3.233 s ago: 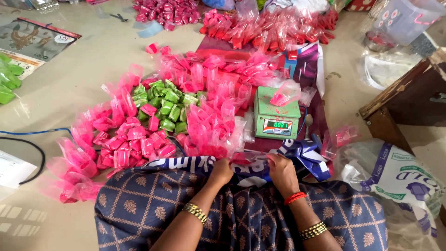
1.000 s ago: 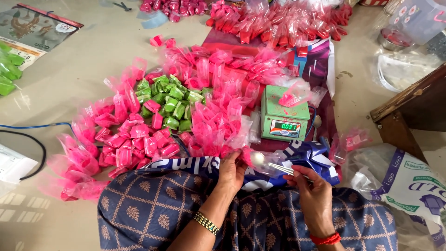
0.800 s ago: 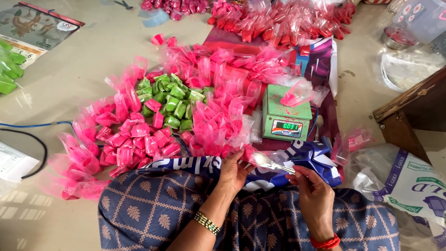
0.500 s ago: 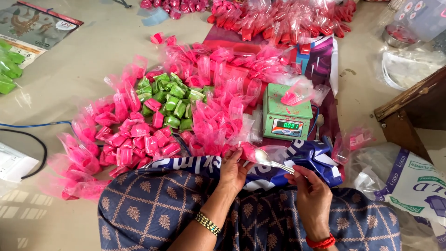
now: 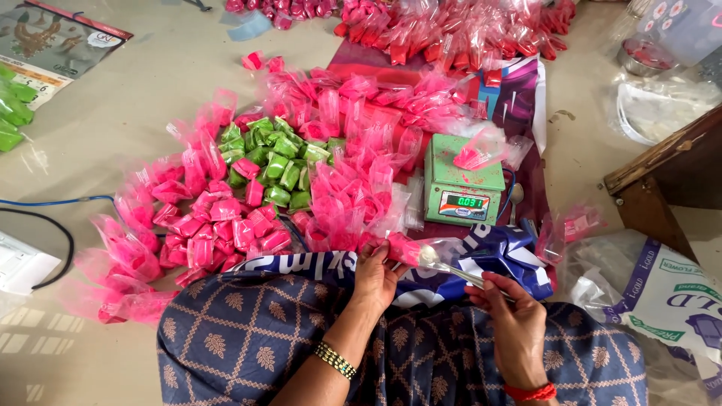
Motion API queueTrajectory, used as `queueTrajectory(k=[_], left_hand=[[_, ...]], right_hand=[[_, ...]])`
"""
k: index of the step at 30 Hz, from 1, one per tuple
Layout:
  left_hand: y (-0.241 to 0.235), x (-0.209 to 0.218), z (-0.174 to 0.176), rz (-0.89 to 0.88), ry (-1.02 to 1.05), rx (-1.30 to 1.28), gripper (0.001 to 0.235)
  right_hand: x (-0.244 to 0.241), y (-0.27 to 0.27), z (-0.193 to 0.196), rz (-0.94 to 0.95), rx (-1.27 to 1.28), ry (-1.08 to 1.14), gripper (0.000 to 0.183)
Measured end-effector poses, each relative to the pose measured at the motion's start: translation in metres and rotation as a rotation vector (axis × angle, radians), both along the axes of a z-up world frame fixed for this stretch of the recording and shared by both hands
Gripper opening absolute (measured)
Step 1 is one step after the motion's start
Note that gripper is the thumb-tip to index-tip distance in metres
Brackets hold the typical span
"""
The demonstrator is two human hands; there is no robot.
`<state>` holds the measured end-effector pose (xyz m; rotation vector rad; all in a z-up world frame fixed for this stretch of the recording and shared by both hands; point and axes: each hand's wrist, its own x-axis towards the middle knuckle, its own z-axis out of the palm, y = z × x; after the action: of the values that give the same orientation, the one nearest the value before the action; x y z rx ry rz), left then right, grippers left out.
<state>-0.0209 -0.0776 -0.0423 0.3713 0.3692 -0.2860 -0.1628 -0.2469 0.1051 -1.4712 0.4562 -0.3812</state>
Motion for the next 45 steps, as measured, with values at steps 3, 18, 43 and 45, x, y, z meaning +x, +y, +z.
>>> queueTrajectory(k=[3,18,43,45], left_hand=[[0.0,0.001,-0.001,0.005,0.037,-0.009,0.013],[0.004,0.018,-0.044,0.057,0.081,-0.018,0.011],[0.004,0.007,-0.006,0.023,0.089,-0.019,0.017],[0.002,0.008,-0.013,0.023,0.077,-0.028,0.014]], right_hand=[[-0.001,-0.01,0.001,-0.006,0.056,-0.013,0.025],[0.02,-0.086,0.011,-0.069,0.313,-0.148,0.021],[0.212,-0.174,0.018,-0.11,-0.249,-0.256,0.016],[0.22,-0.169,0.015,-0.098,-0.344,-0.247,0.017]])
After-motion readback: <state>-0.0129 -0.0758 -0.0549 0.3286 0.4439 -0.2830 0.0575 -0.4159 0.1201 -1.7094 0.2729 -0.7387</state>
